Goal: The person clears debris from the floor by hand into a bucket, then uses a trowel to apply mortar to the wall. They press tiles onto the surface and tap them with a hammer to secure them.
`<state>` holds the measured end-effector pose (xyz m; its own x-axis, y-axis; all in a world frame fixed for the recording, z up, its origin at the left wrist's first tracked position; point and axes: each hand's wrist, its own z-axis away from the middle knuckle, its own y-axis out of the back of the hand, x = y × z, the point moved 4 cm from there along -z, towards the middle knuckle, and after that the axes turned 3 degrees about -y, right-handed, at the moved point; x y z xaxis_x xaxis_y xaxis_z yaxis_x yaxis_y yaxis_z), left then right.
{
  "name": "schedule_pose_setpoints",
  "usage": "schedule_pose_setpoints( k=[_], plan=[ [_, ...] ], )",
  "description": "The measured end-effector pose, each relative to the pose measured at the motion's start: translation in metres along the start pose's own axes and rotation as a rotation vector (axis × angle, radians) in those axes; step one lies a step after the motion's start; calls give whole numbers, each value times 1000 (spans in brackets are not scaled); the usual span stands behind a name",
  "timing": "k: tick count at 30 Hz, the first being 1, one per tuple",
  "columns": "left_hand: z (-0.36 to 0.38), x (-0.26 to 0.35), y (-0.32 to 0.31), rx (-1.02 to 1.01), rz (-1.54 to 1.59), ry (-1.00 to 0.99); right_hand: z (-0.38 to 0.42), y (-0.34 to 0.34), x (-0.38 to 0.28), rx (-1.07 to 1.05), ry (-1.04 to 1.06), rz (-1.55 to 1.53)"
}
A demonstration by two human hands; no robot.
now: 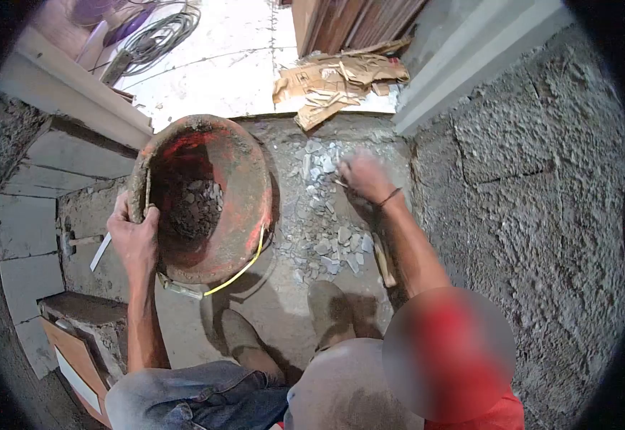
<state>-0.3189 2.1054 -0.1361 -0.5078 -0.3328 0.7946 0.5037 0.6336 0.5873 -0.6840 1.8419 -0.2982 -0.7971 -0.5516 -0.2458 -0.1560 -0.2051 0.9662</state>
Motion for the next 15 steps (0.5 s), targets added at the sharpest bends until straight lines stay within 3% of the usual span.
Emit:
schedule_pose_setpoints(
  k=[1, 3, 5, 7, 10, 12, 14, 15],
  plan=[
    [0, 0, 2, 16, -1, 1, -9, 23, 0, 5, 15, 1],
    [2, -2, 2, 47, 16, -18, -38, 64, 9, -91, -31, -373],
    [0, -6, 3, 52, 31, -19, -67, 99, 27, 386, -156, -395],
    [-1, -4, 5, 34, -10, -28, -64, 143, 14, 812, -151, -64],
    [2, 1, 4, 65, 4, -53, -46, 161, 9, 766, -45, -315],
    [3, -3, 8, 62, -38, -17, -6, 135, 9, 426, -301, -374],
    [1, -7, 14, 78, -81, 1, 50, 92, 8, 236, -363, -305],
    [0, -7, 14, 71, -27, -10, 84, 53, 22, 269, -314, -219]
  ],
)
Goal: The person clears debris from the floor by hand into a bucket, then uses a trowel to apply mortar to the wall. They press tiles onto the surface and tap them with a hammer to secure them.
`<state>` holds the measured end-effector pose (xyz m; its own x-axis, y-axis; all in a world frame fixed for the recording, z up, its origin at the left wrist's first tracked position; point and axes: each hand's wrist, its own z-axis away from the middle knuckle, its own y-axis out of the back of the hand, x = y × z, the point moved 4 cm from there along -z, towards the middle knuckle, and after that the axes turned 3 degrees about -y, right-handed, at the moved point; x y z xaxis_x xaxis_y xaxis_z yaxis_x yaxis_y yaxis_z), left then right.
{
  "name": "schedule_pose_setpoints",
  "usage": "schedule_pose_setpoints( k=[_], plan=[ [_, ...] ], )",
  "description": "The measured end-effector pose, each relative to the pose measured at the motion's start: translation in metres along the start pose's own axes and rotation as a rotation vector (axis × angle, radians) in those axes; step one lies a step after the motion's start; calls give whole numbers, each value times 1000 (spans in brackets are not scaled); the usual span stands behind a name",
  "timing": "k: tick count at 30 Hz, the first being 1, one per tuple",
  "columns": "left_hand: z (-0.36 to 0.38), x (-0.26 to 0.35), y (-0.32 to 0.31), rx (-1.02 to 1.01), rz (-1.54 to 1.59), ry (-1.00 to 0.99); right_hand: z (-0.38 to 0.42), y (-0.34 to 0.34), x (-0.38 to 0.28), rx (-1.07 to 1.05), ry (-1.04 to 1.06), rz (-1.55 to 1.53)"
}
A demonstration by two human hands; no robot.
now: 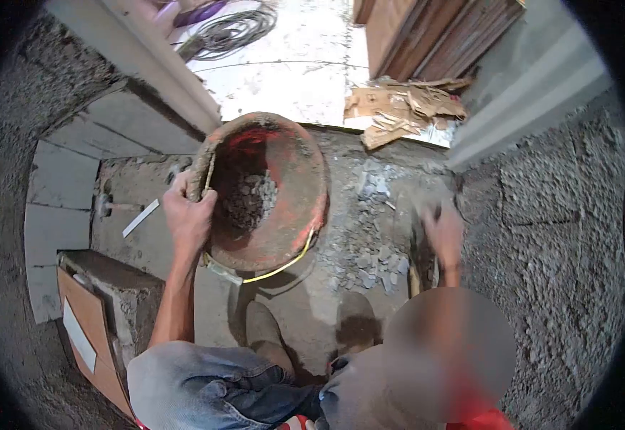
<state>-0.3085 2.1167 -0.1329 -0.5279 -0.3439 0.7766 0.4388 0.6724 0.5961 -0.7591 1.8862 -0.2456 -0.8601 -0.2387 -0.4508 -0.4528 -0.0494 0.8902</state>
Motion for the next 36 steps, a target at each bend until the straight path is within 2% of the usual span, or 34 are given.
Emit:
schedule_pose_setpoints(
  k=[1, 3, 4, 6, 7, 9, 10, 12, 14, 16, 17, 19, 20, 22, 23, 25, 26, 28, 29, 30, 32, 33, 34, 36],
  plan=[
    [-2, -1, 1, -8, 56, -11, 34, -15, 22, -41, 4, 28],
    [-7, -11, 1, -8, 61, 16, 93, -33, 54, -300, -234, 74],
    [-9, -13, 0, -24, 76, 35, 108, -36, 55, -302, -236, 68],
    [-13, -3, -3, -54, 48, 22, 134, -47, 61, -546, -329, 227],
    [-14, 1, -8, -71, 34, -8, 143, -50, 67, -539, -332, 225],
    [-15, 13, -18, -101, -29, -80, 147, -51, 71, -333, -103, 176],
    [-15, 19, -21, -102, -25, -77, 137, -31, 38, -334, -104, 181],
    [-13, 37, -30, -157, -19, -135, 112, 9, -34, -330, -194, -110],
    [-18, 48, -34, -176, -85, -142, 89, 27, -86, -256, 68, -42],
    [-29, 46, -38, -220, -118, -85, 67, 28, -126, -321, 259, 98],
    [-35, 46, -39, -212, -121, -107, 57, 22, -135, -318, 256, 100],
    [-43, 48, -38, -239, -151, -104, 46, 7, -160, -29, 580, 105],
    [-43, 51, -37, -262, -181, -96, 37, -8, -166, -32, 572, 106],
    [-40, 55, -37, -273, -258, -51, 25, -44, -178, -297, 478, 259],
    [-37, 51, -39, -249, -242, -85, 27, -48, -186, -296, 469, 255],
    [-29, 54, -41, -237, -206, -111, 37, -63, -206, -543, 556, 337],
    [-26, 54, -43, -244, -212, -111, 38, -67, -216, -547, 550, 331],
    [-18, 56, -48, -191, -166, -174, 33, -68, -240, -297, 584, 168],
    [-14, 59, -49, -179, -210, -189, 30, -76, -249, -153, 621, 386],
    [-15, 56, -50, -189, -215, -191, 31, -83, -247, -158, 612, 381],
    [-23, 42, -43, -161, -187, -85, 38, -106, -242, -541, 549, 422],
    [-30, 27, -40, -152, -118, -74, 48, -132, -236, -551, 498, 510],
    [-31, 30, -36, -139, -117, -77, 48, -126, -240, -542, 508, 511],
    [-26, 40, -33, -187, -130, -145, 53, -111, -248, -658, 733, 438]
  ],
)
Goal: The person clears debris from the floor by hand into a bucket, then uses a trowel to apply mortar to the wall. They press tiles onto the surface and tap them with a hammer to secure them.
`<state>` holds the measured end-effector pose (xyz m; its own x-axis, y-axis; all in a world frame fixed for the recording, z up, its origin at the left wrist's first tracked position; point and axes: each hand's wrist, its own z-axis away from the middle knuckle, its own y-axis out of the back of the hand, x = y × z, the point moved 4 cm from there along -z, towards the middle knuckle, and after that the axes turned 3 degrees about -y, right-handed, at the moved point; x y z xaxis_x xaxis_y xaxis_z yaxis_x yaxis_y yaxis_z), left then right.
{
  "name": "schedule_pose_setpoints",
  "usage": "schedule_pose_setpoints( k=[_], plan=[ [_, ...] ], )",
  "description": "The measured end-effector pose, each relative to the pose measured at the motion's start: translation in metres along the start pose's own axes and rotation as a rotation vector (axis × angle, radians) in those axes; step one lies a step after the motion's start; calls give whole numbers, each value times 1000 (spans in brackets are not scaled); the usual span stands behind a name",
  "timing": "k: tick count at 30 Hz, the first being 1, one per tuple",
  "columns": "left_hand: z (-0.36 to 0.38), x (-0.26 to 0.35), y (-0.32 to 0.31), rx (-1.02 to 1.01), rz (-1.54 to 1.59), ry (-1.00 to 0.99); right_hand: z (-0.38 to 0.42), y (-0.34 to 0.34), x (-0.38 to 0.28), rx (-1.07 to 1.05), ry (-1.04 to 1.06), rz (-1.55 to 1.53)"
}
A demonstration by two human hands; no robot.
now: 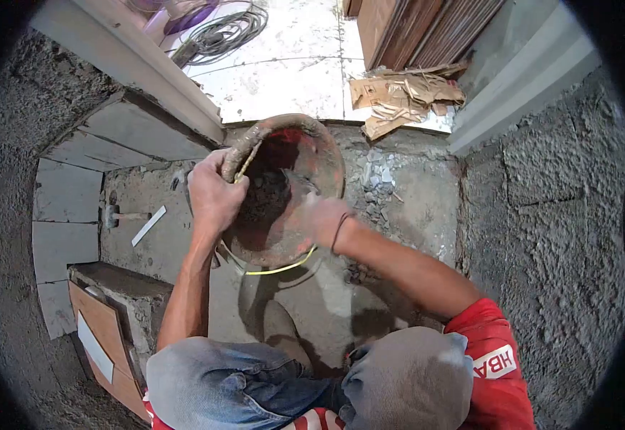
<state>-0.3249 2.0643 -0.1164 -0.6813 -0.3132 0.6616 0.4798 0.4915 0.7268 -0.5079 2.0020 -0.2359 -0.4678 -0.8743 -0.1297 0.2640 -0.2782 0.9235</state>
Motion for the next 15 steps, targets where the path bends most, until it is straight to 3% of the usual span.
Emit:
schedule_pose_setpoints(
  k=[1, 2, 4, 5, 7, 10, 12, 15],
  plan=[
    [0, 3, 2, 6, -35, 20, 3, 32, 12, -187, 100, -129],
    [-2, -5, 4, 12, -37, 20, 5, 29, 19, -183, 104, -127],
    [-9, -22, 9, -15, 142, 44, 5, 25, 40, 110, -136, -334],
    [-10, -25, 16, -63, 85, 58, 0, 17, 36, 157, -160, -348],
    [-14, -26, 14, -124, 101, 9, 5, 21, -16, 250, -8, -411],
    [-18, -37, 19, -172, 80, 13, 2, 6, -56, 294, -113, -385],
    [-19, -49, 23, -139, 167, 24, 12, 8, -69, 183, 98, -366],
    [-14, -52, 27, -103, 214, 36, 5, 9, -24, 201, 112, -379]
  ],
)
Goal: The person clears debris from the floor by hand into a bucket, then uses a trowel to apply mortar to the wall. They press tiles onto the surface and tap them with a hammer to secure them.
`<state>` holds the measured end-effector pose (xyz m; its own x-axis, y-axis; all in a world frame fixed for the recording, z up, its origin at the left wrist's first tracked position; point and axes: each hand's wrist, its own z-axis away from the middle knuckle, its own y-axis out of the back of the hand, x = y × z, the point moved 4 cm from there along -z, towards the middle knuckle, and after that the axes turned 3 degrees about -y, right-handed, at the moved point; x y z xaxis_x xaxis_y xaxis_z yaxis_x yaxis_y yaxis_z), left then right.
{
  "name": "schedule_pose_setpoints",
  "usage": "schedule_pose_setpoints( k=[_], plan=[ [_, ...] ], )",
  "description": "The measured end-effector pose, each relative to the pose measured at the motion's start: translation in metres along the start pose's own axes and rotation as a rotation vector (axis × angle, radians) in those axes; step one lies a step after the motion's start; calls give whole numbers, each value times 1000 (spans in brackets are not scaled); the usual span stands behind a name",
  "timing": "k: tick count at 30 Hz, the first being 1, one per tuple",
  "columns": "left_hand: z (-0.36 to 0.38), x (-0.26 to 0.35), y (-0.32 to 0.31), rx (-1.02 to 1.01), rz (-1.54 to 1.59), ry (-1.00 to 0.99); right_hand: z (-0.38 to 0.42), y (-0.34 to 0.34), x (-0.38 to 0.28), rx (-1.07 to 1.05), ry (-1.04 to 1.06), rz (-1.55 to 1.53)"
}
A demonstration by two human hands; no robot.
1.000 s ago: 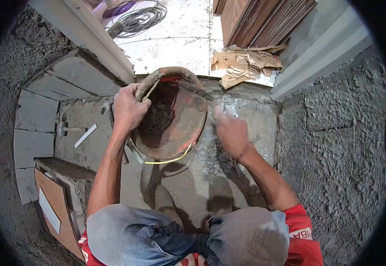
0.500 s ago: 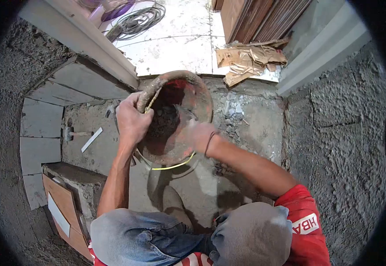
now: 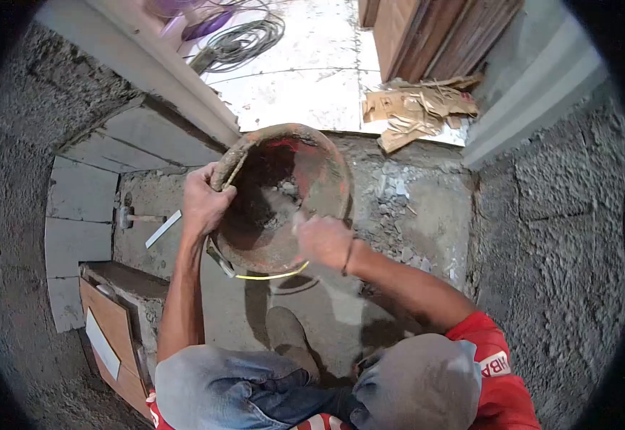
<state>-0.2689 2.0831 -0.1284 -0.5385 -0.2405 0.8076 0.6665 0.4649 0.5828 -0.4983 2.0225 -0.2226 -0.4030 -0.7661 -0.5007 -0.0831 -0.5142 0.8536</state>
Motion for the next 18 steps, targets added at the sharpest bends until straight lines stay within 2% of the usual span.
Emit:
schedule_pose_setpoints(
  k=[2, 4, 7, 8, 9, 11, 12, 13, 15, 16, 18],
  plan=[
    [3, 7, 1, -20, -45, -5, -14, 15, 7, -15, -2, 7],
    [4, 9, -7, -80, -98, -52, -23, 29, 18, -47, -210, -84],
    [-5, 19, -11, -68, -94, -65, -13, -24, -1, -107, -133, -31],
    [-10, 11, -10, -77, -68, -71, -5, -30, -5, -129, 9, -36],
    [-12, 12, -11, -86, -72, -81, -5, -23, -1, -119, 2, -41],
    [-11, 8, -6, -18, -142, -20, -5, 0, 4, -187, 0, -290],
    [-9, 13, -6, -22, -158, 36, -9, 8, 12, -248, -101, -247],
    [-7, 15, -6, -22, -162, 43, -16, 12, 15, -254, -97, -251],
    [-1, 17, -10, -33, -120, 14, -24, 24, 29, -54, -245, -234],
    [-1, 17, -13, -35, -114, 13, -22, 19, 17, 123, -206, -260],
    [-3, 22, -20, -58, -114, -82, -14, -1, -21, 137, -175, -132]
  ],
)
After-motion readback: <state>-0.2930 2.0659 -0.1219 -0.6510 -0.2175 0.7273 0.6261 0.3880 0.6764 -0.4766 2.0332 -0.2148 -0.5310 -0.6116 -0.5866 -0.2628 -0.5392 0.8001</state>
